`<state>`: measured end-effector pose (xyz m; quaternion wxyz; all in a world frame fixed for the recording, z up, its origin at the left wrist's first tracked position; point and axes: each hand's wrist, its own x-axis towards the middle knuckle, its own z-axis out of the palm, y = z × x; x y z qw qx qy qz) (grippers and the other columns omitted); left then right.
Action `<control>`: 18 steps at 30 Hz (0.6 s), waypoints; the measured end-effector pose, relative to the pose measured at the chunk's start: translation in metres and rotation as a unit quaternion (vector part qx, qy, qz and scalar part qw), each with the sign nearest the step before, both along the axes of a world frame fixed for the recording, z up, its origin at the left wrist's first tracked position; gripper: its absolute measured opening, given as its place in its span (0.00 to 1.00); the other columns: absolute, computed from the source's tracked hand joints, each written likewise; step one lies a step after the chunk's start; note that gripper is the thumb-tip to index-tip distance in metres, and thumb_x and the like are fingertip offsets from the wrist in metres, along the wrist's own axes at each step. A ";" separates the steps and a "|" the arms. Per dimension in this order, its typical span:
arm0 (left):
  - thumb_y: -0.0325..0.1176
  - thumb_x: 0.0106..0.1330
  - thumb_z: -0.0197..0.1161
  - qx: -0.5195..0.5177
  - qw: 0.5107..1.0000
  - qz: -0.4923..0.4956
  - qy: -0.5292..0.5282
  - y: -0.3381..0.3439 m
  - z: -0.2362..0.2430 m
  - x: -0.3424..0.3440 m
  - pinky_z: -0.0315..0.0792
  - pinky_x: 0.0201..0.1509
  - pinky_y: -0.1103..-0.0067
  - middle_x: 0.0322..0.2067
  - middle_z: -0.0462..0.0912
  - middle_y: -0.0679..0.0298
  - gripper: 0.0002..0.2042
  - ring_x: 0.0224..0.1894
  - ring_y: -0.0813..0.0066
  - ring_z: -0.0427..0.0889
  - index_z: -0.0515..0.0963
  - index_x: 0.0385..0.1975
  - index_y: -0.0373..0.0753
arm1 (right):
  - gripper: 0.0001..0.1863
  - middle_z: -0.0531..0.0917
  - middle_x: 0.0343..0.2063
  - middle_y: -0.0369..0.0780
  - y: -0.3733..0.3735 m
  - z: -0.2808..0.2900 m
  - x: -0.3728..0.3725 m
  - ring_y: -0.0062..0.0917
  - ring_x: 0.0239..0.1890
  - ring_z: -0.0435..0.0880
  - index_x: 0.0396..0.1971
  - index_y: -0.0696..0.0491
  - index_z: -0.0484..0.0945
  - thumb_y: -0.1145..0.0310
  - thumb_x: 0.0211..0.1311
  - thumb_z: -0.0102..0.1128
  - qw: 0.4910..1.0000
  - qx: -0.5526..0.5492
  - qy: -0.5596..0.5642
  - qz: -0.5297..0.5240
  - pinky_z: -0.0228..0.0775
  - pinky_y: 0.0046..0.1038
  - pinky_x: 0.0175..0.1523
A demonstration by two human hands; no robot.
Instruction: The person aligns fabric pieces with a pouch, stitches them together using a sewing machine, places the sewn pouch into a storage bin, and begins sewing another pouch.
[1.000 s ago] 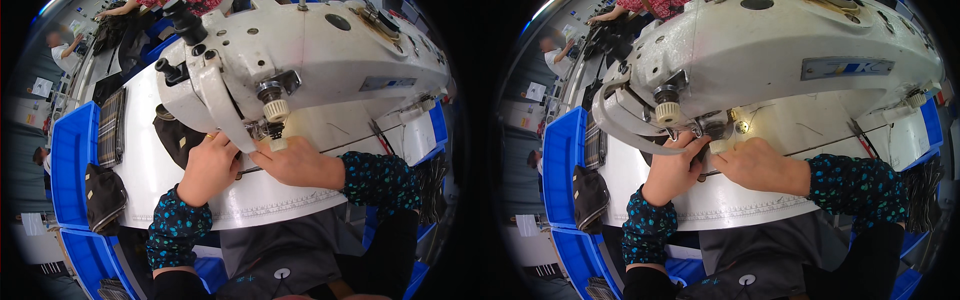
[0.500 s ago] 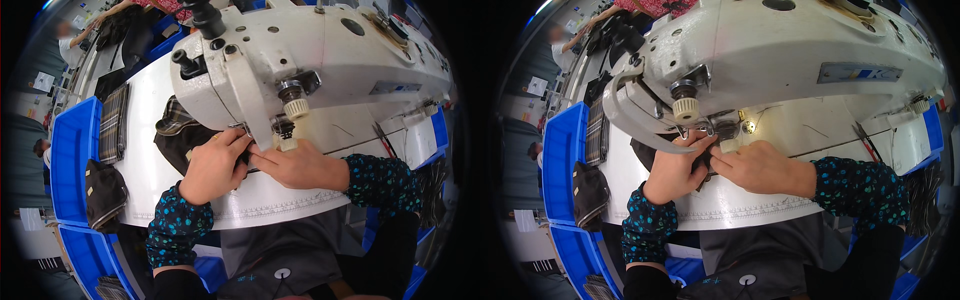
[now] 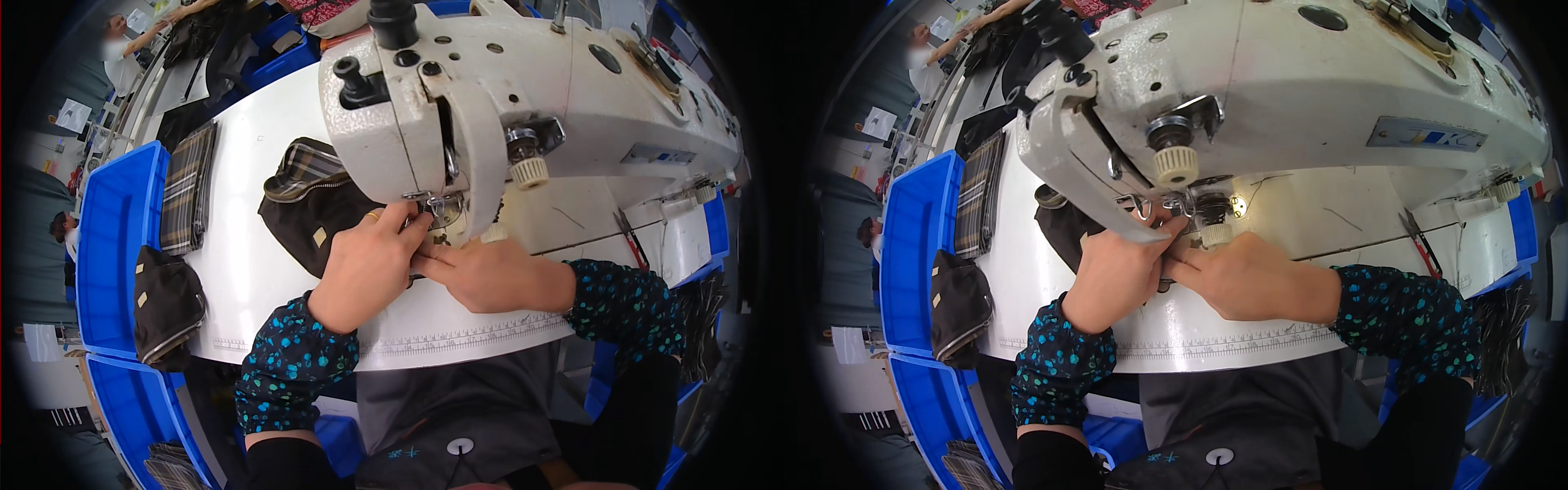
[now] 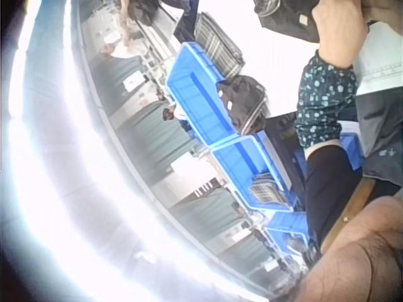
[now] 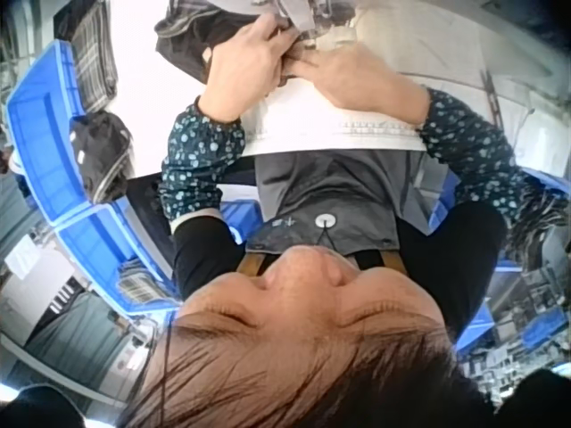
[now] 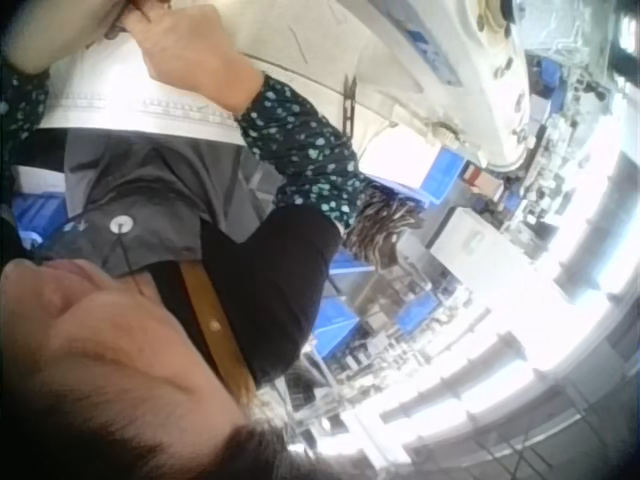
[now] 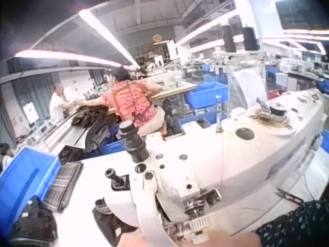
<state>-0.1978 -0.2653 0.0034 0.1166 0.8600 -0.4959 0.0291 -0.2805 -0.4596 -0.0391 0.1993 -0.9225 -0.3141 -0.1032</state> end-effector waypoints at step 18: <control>0.27 0.54 0.64 0.005 1.000 0.018 0.010 -0.008 -0.004 -0.014 0.81 0.33 0.69 0.44 0.75 0.59 0.21 0.43 0.59 0.82 0.79 0.51 0.35 | 0.08 0.86 0.37 0.39 -0.007 0.007 -0.002 0.30 0.23 0.85 0.36 0.55 0.77 0.70 0.56 0.59 0.999 0.000 -0.032 0.008 0.75 0.32 0.23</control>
